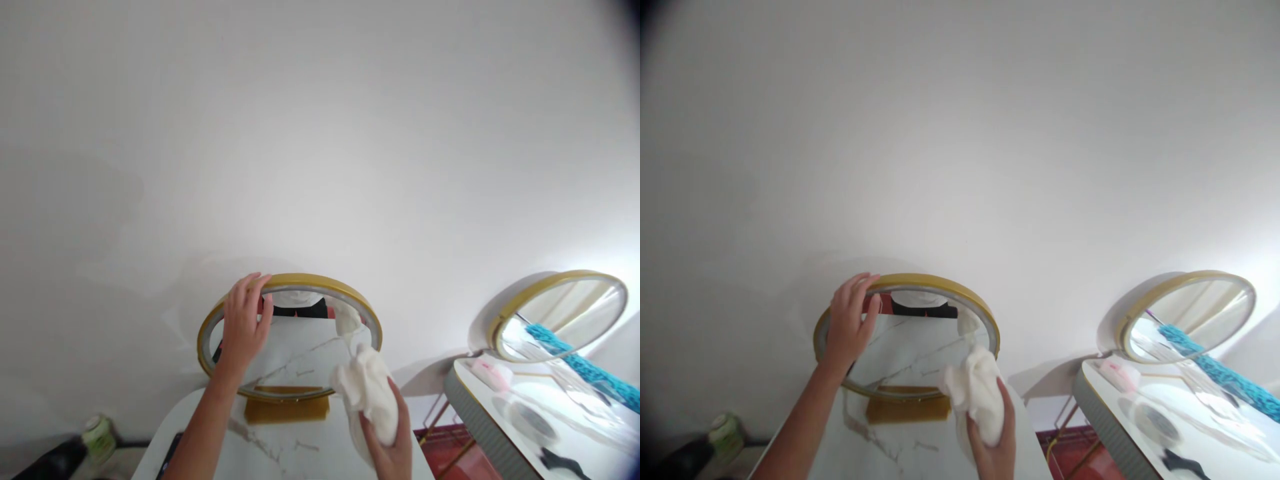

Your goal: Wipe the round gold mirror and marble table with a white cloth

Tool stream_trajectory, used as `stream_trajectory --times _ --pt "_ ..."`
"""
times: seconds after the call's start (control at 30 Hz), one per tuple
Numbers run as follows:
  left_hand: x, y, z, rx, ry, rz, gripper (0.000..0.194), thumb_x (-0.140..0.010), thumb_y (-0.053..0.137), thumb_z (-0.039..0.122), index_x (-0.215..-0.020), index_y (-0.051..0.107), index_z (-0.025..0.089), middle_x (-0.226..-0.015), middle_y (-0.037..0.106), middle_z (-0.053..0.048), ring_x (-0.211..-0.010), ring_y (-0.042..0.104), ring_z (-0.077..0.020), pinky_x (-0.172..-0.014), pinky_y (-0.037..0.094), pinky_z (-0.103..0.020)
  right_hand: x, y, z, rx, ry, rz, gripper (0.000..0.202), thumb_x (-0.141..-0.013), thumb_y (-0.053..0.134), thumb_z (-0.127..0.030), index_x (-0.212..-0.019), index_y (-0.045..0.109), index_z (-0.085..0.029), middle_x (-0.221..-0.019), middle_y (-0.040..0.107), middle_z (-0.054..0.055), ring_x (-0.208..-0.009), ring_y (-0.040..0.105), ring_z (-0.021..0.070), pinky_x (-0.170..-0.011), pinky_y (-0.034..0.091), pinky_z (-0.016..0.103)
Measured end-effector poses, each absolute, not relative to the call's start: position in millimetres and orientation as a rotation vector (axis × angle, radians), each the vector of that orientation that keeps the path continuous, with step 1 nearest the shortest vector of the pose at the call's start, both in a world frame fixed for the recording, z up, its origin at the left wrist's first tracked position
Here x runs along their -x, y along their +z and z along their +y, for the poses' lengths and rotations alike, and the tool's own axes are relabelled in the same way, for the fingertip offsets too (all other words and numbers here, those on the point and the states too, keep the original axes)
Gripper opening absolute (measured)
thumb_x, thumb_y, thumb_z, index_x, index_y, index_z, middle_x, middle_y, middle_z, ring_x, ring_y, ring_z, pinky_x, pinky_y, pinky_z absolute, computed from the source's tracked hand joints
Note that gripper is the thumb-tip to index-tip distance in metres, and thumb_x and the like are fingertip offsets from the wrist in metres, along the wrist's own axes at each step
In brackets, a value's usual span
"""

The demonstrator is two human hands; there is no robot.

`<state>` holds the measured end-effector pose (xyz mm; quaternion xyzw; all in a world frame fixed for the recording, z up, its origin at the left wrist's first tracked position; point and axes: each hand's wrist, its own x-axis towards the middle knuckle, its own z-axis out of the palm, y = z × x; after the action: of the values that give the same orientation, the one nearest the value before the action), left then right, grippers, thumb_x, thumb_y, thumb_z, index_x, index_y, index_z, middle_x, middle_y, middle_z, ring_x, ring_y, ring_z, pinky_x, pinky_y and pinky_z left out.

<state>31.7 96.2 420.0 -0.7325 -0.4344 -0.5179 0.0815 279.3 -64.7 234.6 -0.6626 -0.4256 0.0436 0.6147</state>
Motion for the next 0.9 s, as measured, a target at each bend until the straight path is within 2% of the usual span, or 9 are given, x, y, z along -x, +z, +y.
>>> stream_trajectory --times 0.07,0.17,0.23,0.3,0.53,0.8,0.9 --pt "-37.5 438.8 114.2 2.173 -1.428 -1.326 0.034 -0.094 0.036 0.031 -0.122 0.052 0.023 -0.123 0.054 -0.01 -0.117 0.047 -0.0243 -0.1 0.033 -0.04 -289.9 285.7 -55.9 1.481 -0.093 -1.028 0.074 -0.072 0.063 -0.05 -0.136 0.034 -0.03 -0.133 0.044 0.01 -0.121 0.045 0.0354 -0.095 0.043 0.054" --pt "-44.6 445.3 135.2 2.241 -1.187 -1.401 0.033 -0.096 0.03 0.031 -0.098 0.061 0.019 -0.094 0.064 -0.008 -0.093 0.057 -0.0218 -0.082 0.038 -0.034 -301.6 344.4 -37.0 1.396 -0.368 -1.197 0.071 -0.073 0.063 -0.047 -0.136 0.037 -0.028 -0.126 0.045 0.011 -0.118 0.046 0.0335 -0.094 0.043 0.053" --pt "-47.0 442.4 142.5 2.223 -1.085 -1.451 0.038 -0.097 0.027 0.031 -0.083 0.06 0.019 -0.078 0.063 -0.006 -0.077 0.057 -0.0207 -0.071 0.036 -0.031 -305.5 369.6 -20.4 1.383 -0.409 -1.269 0.071 -0.074 0.063 -0.044 -0.137 0.035 -0.027 -0.128 0.043 0.012 -0.118 0.046 0.0315 -0.094 0.044 0.05" --pt "-47.6 439.1 144.9 2.171 -1.059 -1.47 0.04 -0.097 0.025 0.03 -0.077 0.058 0.019 -0.072 0.061 -0.005 -0.071 0.056 -0.0197 -0.065 0.033 -0.03 -305.3 384.6 -1.2 1.403 -0.379 -1.375 0.071 -0.076 0.062 -0.042 -0.138 0.032 -0.028 -0.13 0.041 0.011 -0.119 0.045 0.029 -0.096 0.043 0.048" --pt "-45.2 437.7 144.8 2.11 -1.05 -1.463 0.037 -0.097 0.027 0.028 -0.075 0.056 0.02 -0.071 0.06 -0.003 -0.07 0.055 -0.0184 -0.062 0.027 -0.029 -281.0 403.3 51.2 1.541 -0.506 -1.562 0.07 -0.075 0.062 -0.047 -0.136 0.034 -0.03 -0.133 0.041 0.01 -0.121 0.041 0.0301 -0.096 0.037 0.05" --pt "-43.8 434.9 145.2 2.16 -1.065 -1.449 0.036 -0.097 0.027 0.031 -0.08 0.057 0.02 -0.075 0.062 -0.004 -0.075 0.057 -0.0192 -0.064 0.028 -0.03 -235.2 438.2 64.7 1.448 -0.666 -1.758 0.08 -0.066 0.063 -0.071 -0.133 0.044 -0.031 -0.131 0.043 0.01 -0.122 0.036 0.0332 -0.099 0.031 0.049" --pt "-41.5 434.0 145.5 2.197 -1.035 -1.452 0.03 -0.095 0.033 0.032 -0.083 0.058 0.02 -0.078 0.063 -0.004 -0.078 0.057 -0.0202 -0.063 0.028 -0.03 -224.2 440.4 70.2 1.432 -0.693 -1.786 0.075 -0.068 0.062 -0.071 -0.131 0.047 -0.033 -0.129 0.044 0.009 -0.12 0.036 0.0333 -0.099 0.029 0.049"
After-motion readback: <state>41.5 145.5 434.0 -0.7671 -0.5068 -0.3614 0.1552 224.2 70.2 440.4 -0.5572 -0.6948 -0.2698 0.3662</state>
